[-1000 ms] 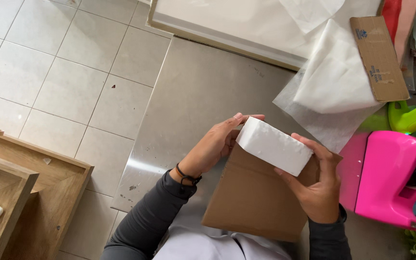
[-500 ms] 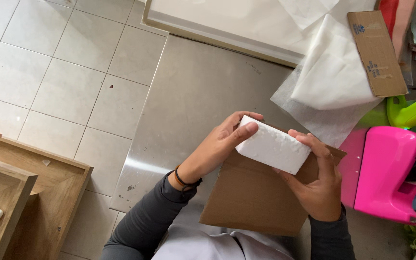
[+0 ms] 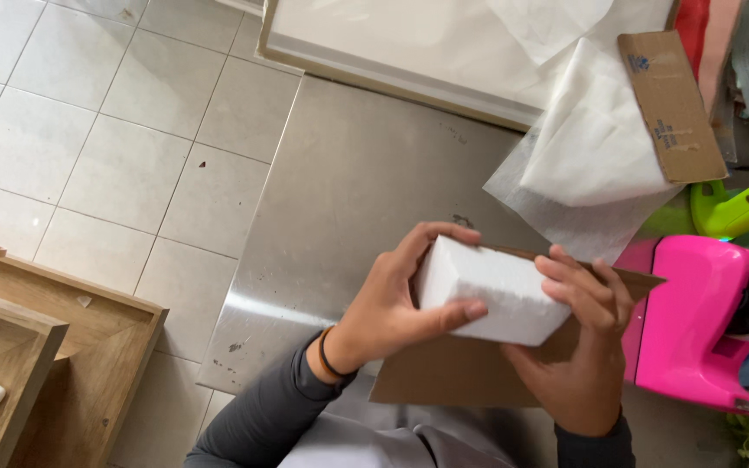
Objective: The person cuts a cardboard box with scissors and fits a piece of floral foam inside.
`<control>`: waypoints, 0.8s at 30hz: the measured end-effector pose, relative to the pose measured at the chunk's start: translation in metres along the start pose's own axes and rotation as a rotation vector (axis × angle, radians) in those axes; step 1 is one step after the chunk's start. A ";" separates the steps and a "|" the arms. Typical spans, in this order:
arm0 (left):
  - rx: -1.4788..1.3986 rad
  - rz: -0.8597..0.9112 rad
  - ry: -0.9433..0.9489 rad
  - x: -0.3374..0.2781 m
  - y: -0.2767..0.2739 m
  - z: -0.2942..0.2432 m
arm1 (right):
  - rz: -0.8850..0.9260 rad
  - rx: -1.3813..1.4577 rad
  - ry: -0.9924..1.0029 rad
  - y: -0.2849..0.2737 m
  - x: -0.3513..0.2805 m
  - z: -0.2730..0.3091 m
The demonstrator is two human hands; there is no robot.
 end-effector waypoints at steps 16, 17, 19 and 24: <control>-0.248 -0.041 0.642 -0.028 0.015 -0.027 | -0.277 -0.123 -0.243 -0.020 -0.018 0.027; -0.303 -0.041 0.566 -0.026 0.015 -0.023 | -0.195 -0.107 -0.156 -0.021 -0.018 0.022; -0.341 -0.109 0.441 -0.021 0.015 0.000 | -0.186 -0.104 -0.047 -0.027 -0.012 0.023; -0.437 -0.393 -0.185 -0.002 0.001 0.089 | -0.103 -0.158 0.222 -0.019 -0.011 -0.006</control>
Point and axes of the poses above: each hand's wrist, its own x-axis towards the middle knuckle, its own y-axis out of the palm, z = x × y, the point moved 4 cm from there along x, towards the middle knuckle, and after that the axes turned 13 degrees about x, right-handed, at the moved point
